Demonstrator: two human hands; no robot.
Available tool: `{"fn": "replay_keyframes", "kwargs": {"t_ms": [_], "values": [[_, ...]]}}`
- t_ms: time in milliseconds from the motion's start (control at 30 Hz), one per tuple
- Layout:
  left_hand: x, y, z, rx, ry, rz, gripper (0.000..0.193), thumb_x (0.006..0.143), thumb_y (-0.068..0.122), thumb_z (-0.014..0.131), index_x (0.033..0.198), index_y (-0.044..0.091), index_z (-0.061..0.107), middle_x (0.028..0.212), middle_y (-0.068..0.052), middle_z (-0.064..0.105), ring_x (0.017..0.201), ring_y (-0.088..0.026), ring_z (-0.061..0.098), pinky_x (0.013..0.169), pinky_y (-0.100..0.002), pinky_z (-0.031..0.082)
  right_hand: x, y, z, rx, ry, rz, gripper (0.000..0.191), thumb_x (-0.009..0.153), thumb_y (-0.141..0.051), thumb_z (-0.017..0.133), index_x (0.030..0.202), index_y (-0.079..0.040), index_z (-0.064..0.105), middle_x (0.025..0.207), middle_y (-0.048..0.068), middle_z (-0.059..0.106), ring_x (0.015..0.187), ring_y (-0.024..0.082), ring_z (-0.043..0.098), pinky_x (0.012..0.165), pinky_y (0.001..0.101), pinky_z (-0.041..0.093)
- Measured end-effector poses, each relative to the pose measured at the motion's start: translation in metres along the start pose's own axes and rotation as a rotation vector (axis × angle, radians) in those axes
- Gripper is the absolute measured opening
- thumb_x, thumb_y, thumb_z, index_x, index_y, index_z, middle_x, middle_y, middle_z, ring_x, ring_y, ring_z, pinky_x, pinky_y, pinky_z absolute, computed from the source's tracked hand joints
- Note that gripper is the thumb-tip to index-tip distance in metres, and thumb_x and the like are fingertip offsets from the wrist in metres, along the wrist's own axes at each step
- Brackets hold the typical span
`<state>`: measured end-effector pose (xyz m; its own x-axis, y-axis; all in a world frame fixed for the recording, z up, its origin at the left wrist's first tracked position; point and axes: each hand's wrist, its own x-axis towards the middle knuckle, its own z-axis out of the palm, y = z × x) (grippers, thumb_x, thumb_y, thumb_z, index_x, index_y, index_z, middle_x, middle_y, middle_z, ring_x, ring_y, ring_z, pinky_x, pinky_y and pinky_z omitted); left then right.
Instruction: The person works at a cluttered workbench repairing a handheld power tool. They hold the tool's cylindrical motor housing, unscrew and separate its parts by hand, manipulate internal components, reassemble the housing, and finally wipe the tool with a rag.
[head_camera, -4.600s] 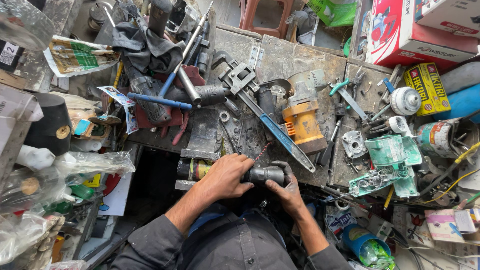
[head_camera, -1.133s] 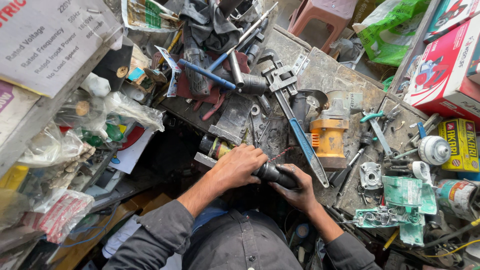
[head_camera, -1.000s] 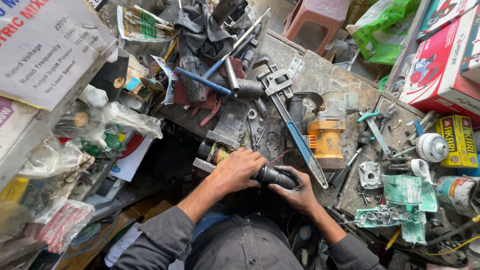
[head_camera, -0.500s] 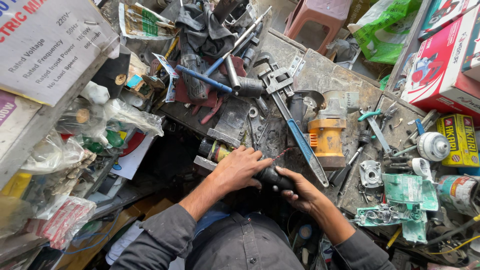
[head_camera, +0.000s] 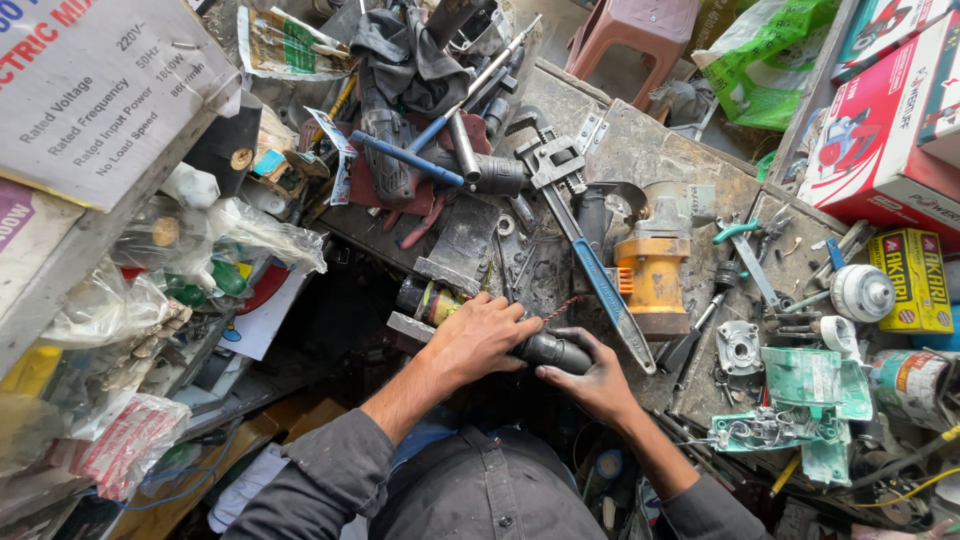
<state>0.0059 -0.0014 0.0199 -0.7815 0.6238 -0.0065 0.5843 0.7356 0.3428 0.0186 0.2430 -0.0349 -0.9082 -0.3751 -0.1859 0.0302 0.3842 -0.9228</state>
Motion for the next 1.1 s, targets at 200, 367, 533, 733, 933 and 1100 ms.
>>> {"fn": "replay_keyframes", "kwargs": {"t_ms": [200,367,533,733,933,1100], "values": [[0.000,-0.002,-0.003,-0.049,0.001,0.009,0.055,0.074,0.039,0.083,0.120,0.016,0.063,0.097,-0.007,0.065,0.098,-0.028,0.065,0.083,-0.043,0.048,-0.001,-0.010,0.001,-0.237,0.083,-0.266,0.051,0.070,-0.019,0.091,0.115,-0.003,0.072,0.097,0.009,0.077,0.087,0.013,0.075,0.076,0.0284,0.059],[0.001,-0.002,-0.003,-0.069,-0.003,-0.004,0.061,0.069,0.040,0.086,0.117,0.012,0.061,0.098,-0.007,0.065,0.100,-0.029,0.065,0.085,-0.043,0.048,0.001,0.000,-0.003,-0.208,0.035,-0.158,0.051,0.071,-0.022,0.090,0.115,-0.003,0.072,0.093,0.009,0.079,0.082,0.015,0.077,0.074,0.0288,0.060],[0.000,-0.001,-0.003,-0.036,-0.013,-0.008,0.065,0.068,0.043,0.087,0.118,0.011,0.060,0.099,-0.007,0.065,0.101,-0.028,0.065,0.086,-0.042,0.049,0.010,0.023,-0.006,0.298,-0.137,0.347,0.040,0.081,-0.026,0.085,0.110,-0.001,0.073,0.087,0.010,0.075,0.068,0.010,0.064,0.057,0.0218,0.051],[0.000,0.000,-0.001,-0.024,-0.002,0.001,0.061,0.070,0.042,0.086,0.120,0.014,0.064,0.099,-0.007,0.065,0.100,-0.028,0.065,0.083,-0.043,0.048,0.015,0.032,-0.013,0.766,-0.245,0.860,0.036,0.088,-0.035,0.073,0.108,-0.006,0.067,0.079,0.006,0.068,0.049,0.006,0.053,0.036,0.0152,0.032],[0.001,-0.003,0.001,-0.037,0.001,-0.002,0.060,0.071,0.040,0.085,0.120,0.013,0.064,0.099,-0.007,0.065,0.101,-0.028,0.065,0.084,-0.043,0.048,0.009,0.024,-0.005,0.608,-0.184,0.647,0.038,0.087,-0.031,0.077,0.112,-0.004,0.072,0.079,0.005,0.068,0.052,0.006,0.053,0.041,0.0184,0.037],[0.001,-0.002,-0.002,-0.071,0.010,0.003,0.061,0.068,0.040,0.087,0.117,0.012,0.064,0.098,-0.007,0.065,0.100,-0.028,0.064,0.083,-0.043,0.047,-0.001,0.016,0.005,0.143,-0.015,0.244,0.048,0.075,-0.021,0.087,0.117,-0.004,0.072,0.095,0.006,0.077,0.081,0.011,0.071,0.072,0.0265,0.058]]}}
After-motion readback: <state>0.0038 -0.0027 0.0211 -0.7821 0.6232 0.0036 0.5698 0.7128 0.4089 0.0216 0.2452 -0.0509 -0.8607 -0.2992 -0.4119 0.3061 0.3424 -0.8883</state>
